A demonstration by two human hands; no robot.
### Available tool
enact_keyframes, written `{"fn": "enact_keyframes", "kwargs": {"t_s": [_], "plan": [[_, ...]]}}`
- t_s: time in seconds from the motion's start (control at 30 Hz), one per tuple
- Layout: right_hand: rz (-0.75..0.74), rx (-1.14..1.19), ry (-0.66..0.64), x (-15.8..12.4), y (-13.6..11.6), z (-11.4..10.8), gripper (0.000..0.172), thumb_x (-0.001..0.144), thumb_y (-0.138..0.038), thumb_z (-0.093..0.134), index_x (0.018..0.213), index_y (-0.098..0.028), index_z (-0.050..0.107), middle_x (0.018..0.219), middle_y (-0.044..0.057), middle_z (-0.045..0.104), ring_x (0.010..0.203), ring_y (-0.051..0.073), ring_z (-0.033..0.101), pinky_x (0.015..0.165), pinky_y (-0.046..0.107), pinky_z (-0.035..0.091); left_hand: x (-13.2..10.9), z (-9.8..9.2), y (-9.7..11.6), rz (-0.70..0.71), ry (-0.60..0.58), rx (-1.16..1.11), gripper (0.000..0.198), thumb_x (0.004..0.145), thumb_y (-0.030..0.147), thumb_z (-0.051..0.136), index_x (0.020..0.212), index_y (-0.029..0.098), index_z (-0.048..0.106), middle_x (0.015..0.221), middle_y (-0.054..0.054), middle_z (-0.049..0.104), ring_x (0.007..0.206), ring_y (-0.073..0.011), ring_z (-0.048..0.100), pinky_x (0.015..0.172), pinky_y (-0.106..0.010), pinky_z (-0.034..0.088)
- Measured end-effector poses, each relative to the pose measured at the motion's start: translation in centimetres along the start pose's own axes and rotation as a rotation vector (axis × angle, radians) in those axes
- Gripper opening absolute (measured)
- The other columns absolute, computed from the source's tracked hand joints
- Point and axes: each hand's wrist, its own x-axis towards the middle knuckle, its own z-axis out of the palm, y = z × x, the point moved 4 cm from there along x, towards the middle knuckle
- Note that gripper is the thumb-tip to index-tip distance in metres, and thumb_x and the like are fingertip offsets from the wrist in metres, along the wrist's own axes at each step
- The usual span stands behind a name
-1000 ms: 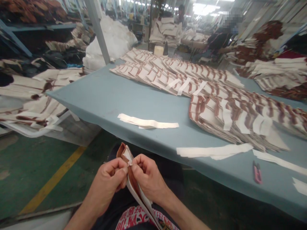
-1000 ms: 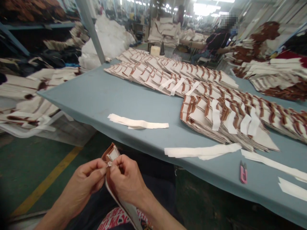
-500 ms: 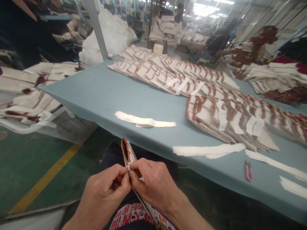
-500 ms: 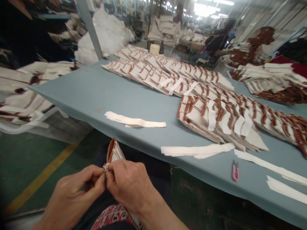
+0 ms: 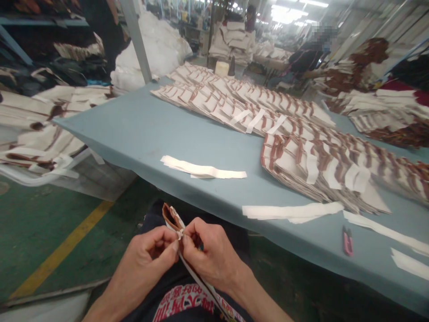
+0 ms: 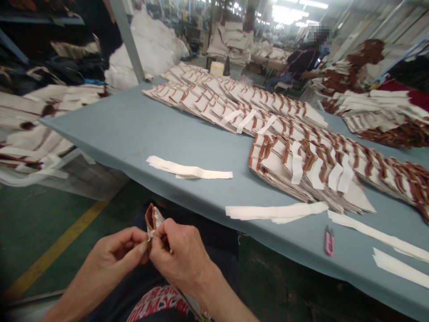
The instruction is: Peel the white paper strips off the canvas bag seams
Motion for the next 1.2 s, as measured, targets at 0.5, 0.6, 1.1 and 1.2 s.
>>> {"fn": "enact_keyframes", "kwargs": {"t_s": [0.5,0.6,1.1,1.2], "plan": [[-0.147,-0.096,0.082,-0.2,-0.5,0.5,0.012,0.095,-0.017,0.054,0.086,-0.024,0.058,0.075,0.002,0.073,0.062,0.017,0.068,0.06,0.027,0.044,1.2,-0.4,1.8,0.046,-0.129,0.17,0.027,0.08,0.04,0.056,0.06,0.021,0.062,0.049,0.004,0.053,0.046,-0.0115,0.044,0.047,-0.02,0.029],[0.064,0.139,0.062,-0.4,0.0,0.7,0.015,0.095,-0.023,0.055,0.08,-0.026,0.052,0.064,-0.005,0.061,0.052,0.013,0.055,0.051,0.023,0.037,0.9,0.2,1.1,-0.078,-0.186,-0.033,0.03,0.08,0.047,0.063,0.063,0.023,0.059,0.045,0.007,0.048,0.044,-0.0108,0.036,0.045,-0.02,0.028],[-0.141,-0.155,0.066,-1.6,-1.6,-1.3,0.009,0.099,-0.015,0.066,0.097,-0.019,0.073,0.083,0.004,0.082,0.068,0.018,0.078,0.064,0.025,0.051,-1.3,-0.1,3.3,0.472,0.082,0.369,0.033,0.093,0.022,0.056,0.065,0.021,0.073,0.051,0.006,0.062,0.041,-0.009,0.059,0.048,-0.017,0.041],[-0.086,-0.086,0.022,-1.5,-1.7,-1.4,0.013,0.101,-0.015,0.063,0.093,-0.021,0.071,0.079,0.002,0.08,0.062,0.015,0.074,0.058,0.023,0.047,-1.3,0.0,3.3,0.484,0.077,0.37,0.033,0.092,0.021,0.056,0.063,0.021,0.072,0.051,0.006,0.062,0.041,-0.0091,0.059,0.047,-0.017,0.04]]}}
